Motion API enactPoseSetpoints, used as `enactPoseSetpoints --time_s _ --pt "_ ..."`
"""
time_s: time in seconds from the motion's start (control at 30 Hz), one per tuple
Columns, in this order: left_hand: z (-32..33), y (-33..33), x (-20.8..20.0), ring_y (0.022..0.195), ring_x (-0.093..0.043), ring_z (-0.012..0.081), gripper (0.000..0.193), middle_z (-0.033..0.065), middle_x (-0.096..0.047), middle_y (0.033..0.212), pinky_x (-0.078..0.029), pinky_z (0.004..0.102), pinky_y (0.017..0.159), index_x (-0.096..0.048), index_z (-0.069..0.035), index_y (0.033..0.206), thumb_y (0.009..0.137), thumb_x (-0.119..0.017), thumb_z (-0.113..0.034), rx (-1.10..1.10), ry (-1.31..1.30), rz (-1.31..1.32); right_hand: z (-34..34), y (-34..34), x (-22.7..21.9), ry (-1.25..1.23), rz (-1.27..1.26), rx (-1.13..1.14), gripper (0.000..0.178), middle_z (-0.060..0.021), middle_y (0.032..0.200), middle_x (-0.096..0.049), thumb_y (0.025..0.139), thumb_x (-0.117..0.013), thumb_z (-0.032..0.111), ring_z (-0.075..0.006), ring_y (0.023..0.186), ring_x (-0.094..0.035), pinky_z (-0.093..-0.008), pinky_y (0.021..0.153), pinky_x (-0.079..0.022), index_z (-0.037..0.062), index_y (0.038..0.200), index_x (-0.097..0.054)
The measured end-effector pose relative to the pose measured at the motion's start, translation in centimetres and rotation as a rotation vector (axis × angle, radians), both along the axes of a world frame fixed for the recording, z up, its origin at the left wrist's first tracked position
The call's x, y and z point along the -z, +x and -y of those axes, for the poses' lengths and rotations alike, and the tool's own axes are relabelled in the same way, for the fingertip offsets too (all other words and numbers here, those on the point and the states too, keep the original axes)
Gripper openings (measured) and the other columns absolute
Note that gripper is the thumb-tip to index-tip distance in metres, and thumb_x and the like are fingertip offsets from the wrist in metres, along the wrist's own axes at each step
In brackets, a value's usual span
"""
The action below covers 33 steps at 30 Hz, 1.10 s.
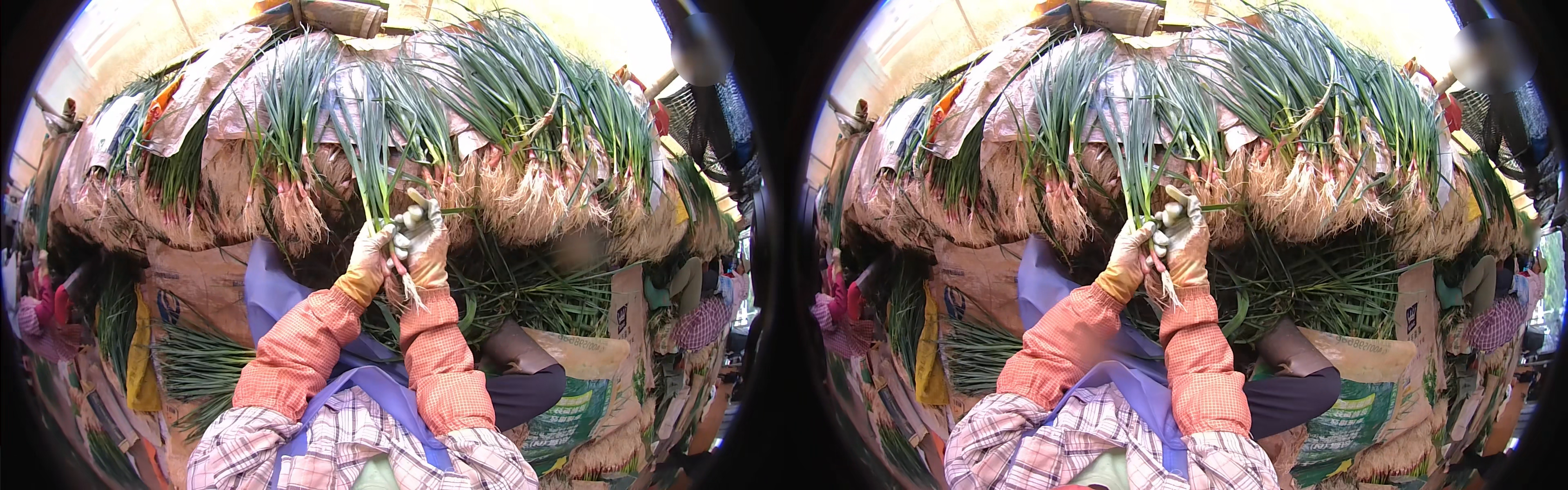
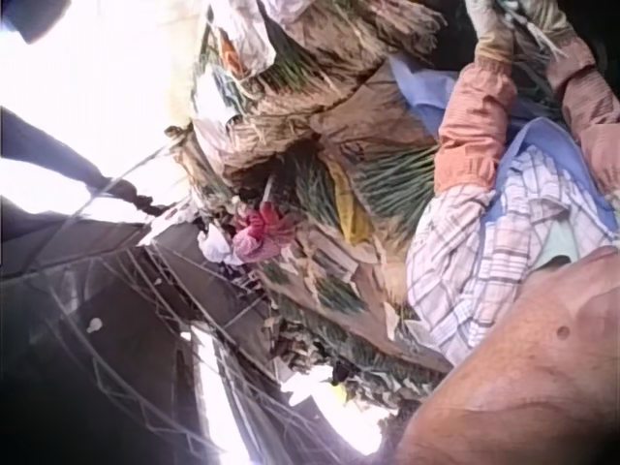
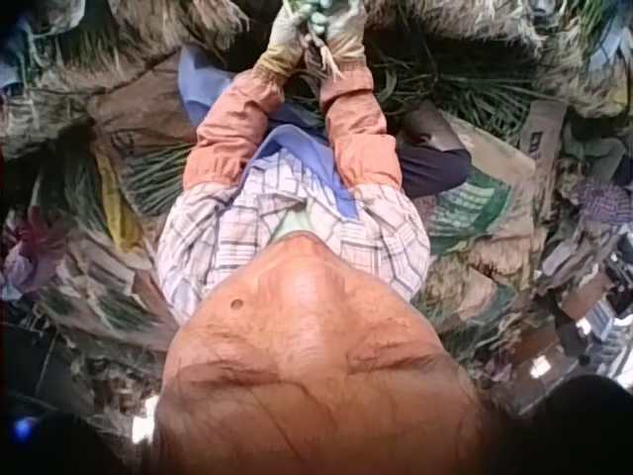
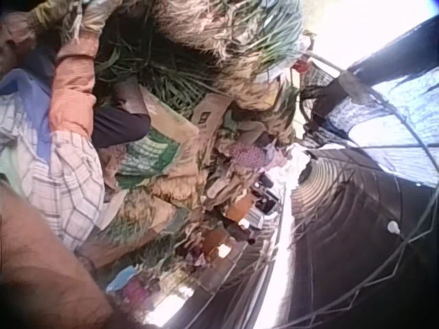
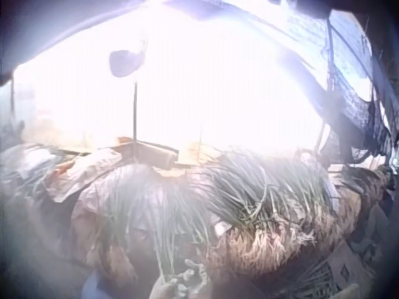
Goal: The person gathers green onions from a large pile, aligns the roots, and ties them into bundles using a rubber band. The person repeats this process, creating multiple bundles and placing them aside.
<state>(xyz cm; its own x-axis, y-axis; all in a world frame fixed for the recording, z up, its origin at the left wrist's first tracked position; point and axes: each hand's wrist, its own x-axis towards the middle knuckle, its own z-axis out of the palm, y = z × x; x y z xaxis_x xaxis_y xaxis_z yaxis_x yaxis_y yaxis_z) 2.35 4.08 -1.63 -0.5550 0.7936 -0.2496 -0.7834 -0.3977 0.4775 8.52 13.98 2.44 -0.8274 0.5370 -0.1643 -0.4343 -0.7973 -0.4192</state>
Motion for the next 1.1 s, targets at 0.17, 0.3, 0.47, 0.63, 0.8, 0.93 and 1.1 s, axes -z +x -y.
enactPoseSetpoints --time_s 0.17,0.3,0.47,0.63,0.8,0.93,1.1 --pt "-0.5 -1.4 0.2 0.056 -0.064 0.0192 0.016 0.0101 -0.065 0.072 -0.053 0.0293 0.044 -0.053 -0.003 0.102 0.091 -0.060 -0.012 -0.108 -0.122 -0.156 -6.1 2.4 -2.2 0.271 -0.304 0.291 0.035 0.0089 0.046 -0.039 0.098 -0.048 0.026 -0.0028 0.035 -0.029 -0.0189 0.036 -0.026 -0.0041 0.111 -0.060" --pt "-1.4 1.4 -0.2 0.055 -0.064 0.0175 0.016 0.0069 -0.063 0.074 -0.053 0.0265 0.043 -0.053 -0.006 0.100 0.088 -0.062 -0.005 0.034 -0.172 -0.140 -4.7 -1.9 -1.8 1.008 0.700 0.013 0.034 0.0009 0.080 -0.062 0.088 -0.065 0.034 -0.0090 0.063 -0.055 -0.0280 0.057 -0.047 0.0058 0.107 -0.062" --pt "-0.5 0.1 1.9 0.046 -0.060 0.0217 0.018 0.0094 -0.064 0.076 -0.050 0.0317 0.035 -0.053 -0.004 0.104 0.087 -0.059 -0.003 0.262 -0.223 -0.099 -3.2 -4.2 5.8 1.522 0.850 0.376 0.023 -0.0164 0.087 -0.066 0.085 -0.064 0.017 -0.0310 0.078 -0.063 -0.0362 0.070 -0.049 0.0001 0.100 -0.063" --pt "-0.7 0.4 1.9 0.050 -0.062 0.0265 0.017 0.0142 -0.066 0.077 -0.051 0.0351 0.037 -0.057 0.001 0.103 0.090 -0.059 -0.011 0.166 -0.067 0.014 -3.0 -3.4 3.1 1.204 0.840 0.007 0.046 -0.0205 0.091 -0.066 0.081 -0.069 0.034 -0.0347 0.083 -0.064 -0.0386 0.075 -0.049 -0.0021 0.107 -0.058" --pt "-0.1 -0.7 1.9 0.051 -0.063 0.0218 0.024 0.0166 -0.067 0.075 -0.044 0.0267 0.035 -0.058 0.002 0.109 0.092 -0.058 -0.014 0.276 -0.069 -0.076 -3.1 -2.2 2.7 1.216 0.841 0.147 0.027 -0.0095 0.085 -0.066 0.086 -0.064 0.022 -0.0168 0.071 -0.060 -0.0308 0.062 -0.049 0.0015 0.103 -0.062" --pt "-2.0 -0.1 0.2 0.051 -0.059 0.0168 0.015 0.0112 -0.065 0.074 -0.045 0.0249 0.038 -0.058 -0.002 0.102 0.091 -0.058 -0.012 0.022 0.012 0.037 -1.6 -1.2 1.7 0.241 0.212 0.223 0.018 -0.0051 0.068 -0.060 0.090 -0.054 0.015 -0.0125 0.051 -0.052 -0.0245 0.045 -0.042 0.0029 0.101 -0.061" --pt "-2.1 -2.6 -0.4 0.055 -0.058 0.0150 0.012 0.0095 -0.065 0.076 -0.047 0.0242 0.042 -0.055 -0.007 0.101 0.094 -0.056 -0.017 -0.102 0.134 0.077 -6.9 1.2 -3.4 0.032 -0.194 0.387 0.016 0.0072 0.053 -0.036 0.092 -0.051 0.020 -0.0052 0.038 -0.028 -0.0216 0.037 -0.022 0.0069 0.085 -0.059"
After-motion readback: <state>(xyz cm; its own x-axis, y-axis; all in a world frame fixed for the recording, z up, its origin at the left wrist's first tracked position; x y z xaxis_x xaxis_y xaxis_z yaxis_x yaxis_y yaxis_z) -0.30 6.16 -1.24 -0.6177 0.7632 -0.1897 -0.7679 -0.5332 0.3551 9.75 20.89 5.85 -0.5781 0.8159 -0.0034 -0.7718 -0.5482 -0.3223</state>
